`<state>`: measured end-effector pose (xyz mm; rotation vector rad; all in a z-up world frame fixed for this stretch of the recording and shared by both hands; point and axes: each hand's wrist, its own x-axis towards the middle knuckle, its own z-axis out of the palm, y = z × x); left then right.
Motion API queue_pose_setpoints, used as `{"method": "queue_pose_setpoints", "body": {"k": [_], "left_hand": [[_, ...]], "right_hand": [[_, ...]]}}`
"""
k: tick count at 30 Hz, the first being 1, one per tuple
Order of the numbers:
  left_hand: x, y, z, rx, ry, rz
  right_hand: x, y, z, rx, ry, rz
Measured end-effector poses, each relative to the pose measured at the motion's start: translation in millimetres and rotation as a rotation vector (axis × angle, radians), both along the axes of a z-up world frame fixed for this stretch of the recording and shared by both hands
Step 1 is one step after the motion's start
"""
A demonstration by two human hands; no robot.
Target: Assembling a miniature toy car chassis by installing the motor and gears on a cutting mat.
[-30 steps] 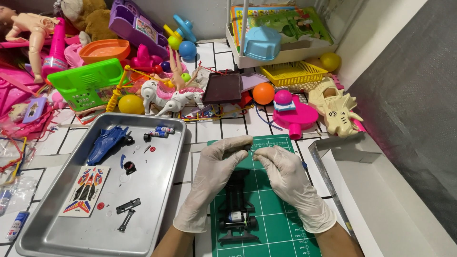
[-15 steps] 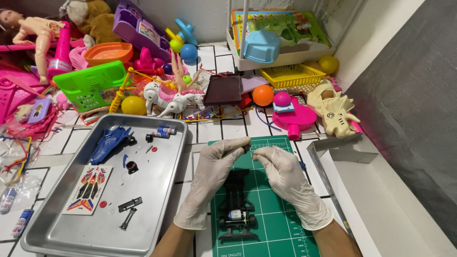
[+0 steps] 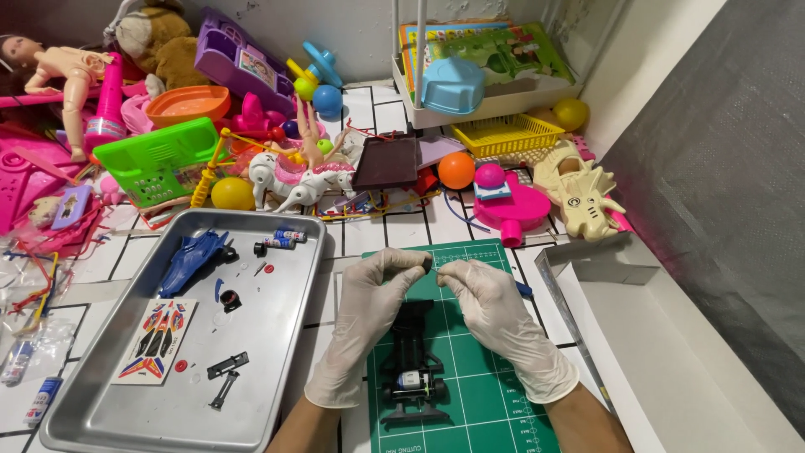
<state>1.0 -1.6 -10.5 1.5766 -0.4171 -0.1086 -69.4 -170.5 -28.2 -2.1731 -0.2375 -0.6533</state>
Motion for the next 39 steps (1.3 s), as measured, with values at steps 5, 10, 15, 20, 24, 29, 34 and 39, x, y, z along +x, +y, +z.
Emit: {"method": "queue_pose_setpoints", "body": {"k": [5,10,15,20,24,29,34,39], "left_hand": [[-2,0,-2,-0.01,-0.072,-0.005],[-1,-2,-3,-0.018,-0.102,0.004],[-2,-2,-6,-0.041,-0.098,-0.009],[-4,-2,-3,-0.028,-0.125,-0.007],[-5,0,-3,0.018,-0.182,-0.005],[-7,-1,-3,0.001,-0.209,-0.007],[-10,-1,0,0.009,-0.207,-0.014],[-8,0,0,-0.042,-0.12,0.002]], "right_hand": [[-2,0,1,0.077,0.121,0.03],[-4,4,6,0.207,0.228,0.062],[-5,11,19,0.478,0.416,0.053],[-6,13,18,0.546,0.441,0.063],[-6,18,23,0.39,0.342,-0.027],[1,9,-9,0.132,0.029,-0.056],[0,12,-11,0.125,-0.014,-0.06],[-5,24,20,0.3,0.141,-0.022]]}}
